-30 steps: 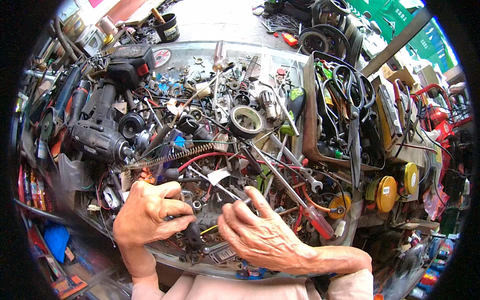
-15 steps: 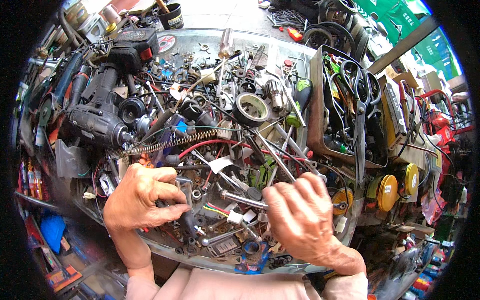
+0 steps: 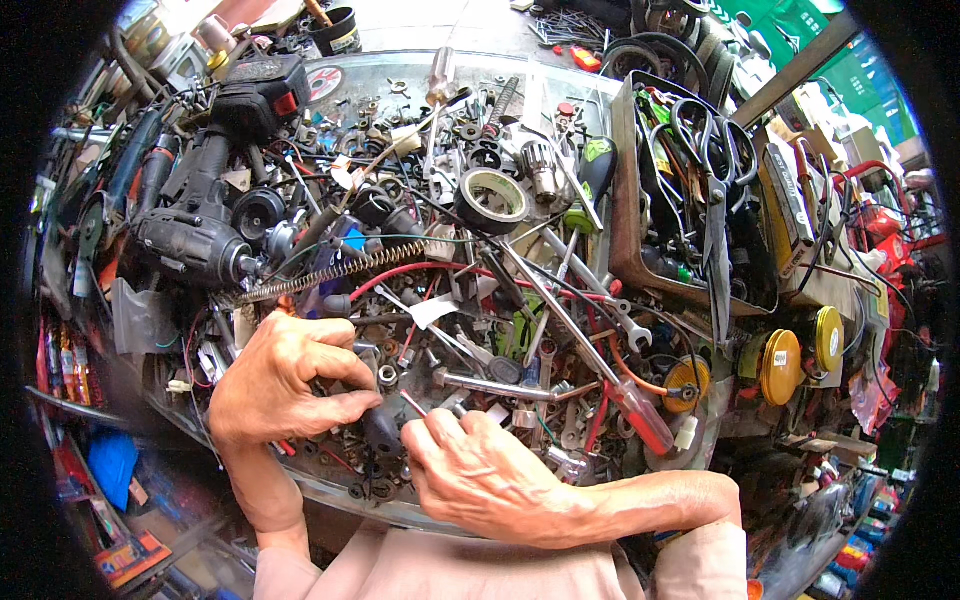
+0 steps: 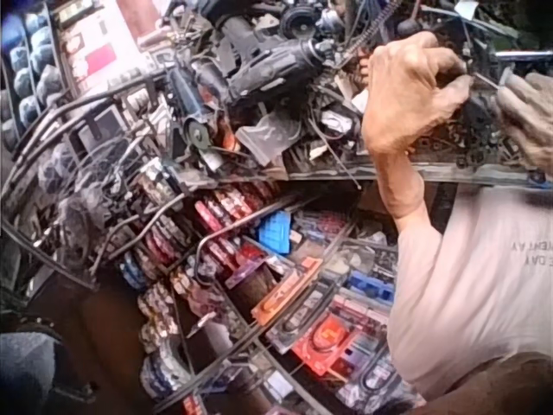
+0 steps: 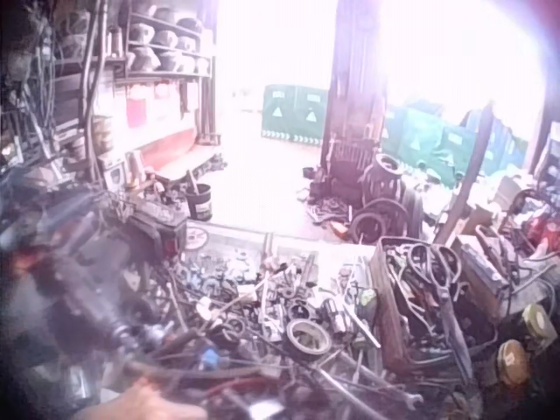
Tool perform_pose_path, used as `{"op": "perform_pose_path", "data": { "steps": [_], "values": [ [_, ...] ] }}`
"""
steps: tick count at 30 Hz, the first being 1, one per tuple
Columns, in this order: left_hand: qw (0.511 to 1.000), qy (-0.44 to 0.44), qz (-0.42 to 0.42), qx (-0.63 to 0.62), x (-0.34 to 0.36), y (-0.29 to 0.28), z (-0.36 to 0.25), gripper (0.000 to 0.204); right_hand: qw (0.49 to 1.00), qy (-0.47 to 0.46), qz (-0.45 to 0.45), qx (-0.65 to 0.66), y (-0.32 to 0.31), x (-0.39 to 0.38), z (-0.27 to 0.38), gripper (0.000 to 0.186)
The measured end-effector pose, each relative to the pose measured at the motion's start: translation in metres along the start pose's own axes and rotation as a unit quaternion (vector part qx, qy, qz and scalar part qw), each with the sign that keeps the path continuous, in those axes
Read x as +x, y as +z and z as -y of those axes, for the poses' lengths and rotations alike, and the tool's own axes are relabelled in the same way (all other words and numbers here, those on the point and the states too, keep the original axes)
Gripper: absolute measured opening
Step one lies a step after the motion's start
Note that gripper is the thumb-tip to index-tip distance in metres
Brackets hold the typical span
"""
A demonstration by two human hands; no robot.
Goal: The person works at a cluttered workbench, handling various small electronic components and tools. They use pliers to strip wire insulation and manipulate small metal connectors, occasionally picking up and examining other parts like springs and screws from the pile.
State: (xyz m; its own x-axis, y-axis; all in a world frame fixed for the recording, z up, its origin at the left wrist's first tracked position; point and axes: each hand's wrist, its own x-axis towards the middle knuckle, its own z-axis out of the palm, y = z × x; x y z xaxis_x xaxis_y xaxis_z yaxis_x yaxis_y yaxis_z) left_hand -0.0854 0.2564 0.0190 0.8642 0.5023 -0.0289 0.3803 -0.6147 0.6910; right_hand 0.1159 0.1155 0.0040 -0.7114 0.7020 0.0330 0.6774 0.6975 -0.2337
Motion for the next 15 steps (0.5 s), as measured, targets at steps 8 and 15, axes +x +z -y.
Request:
{"op": "perform_pose_path", "data": {
  "steps": [8,15],
  "values": [
    [1.0,-0.009,0.019,0.014,0.001,-0.002,-0.003,0.016,0.993,0.011,0.084,0.08,-0.014,0.019,-0.017,0.022],
    [1.0,-0.014,0.009,-0.005,0.001,0.001,-0.004,0.016,0.927,0.147,-0.086,0.334,-0.036,-0.003,-0.045,0.025]
  ]
}}
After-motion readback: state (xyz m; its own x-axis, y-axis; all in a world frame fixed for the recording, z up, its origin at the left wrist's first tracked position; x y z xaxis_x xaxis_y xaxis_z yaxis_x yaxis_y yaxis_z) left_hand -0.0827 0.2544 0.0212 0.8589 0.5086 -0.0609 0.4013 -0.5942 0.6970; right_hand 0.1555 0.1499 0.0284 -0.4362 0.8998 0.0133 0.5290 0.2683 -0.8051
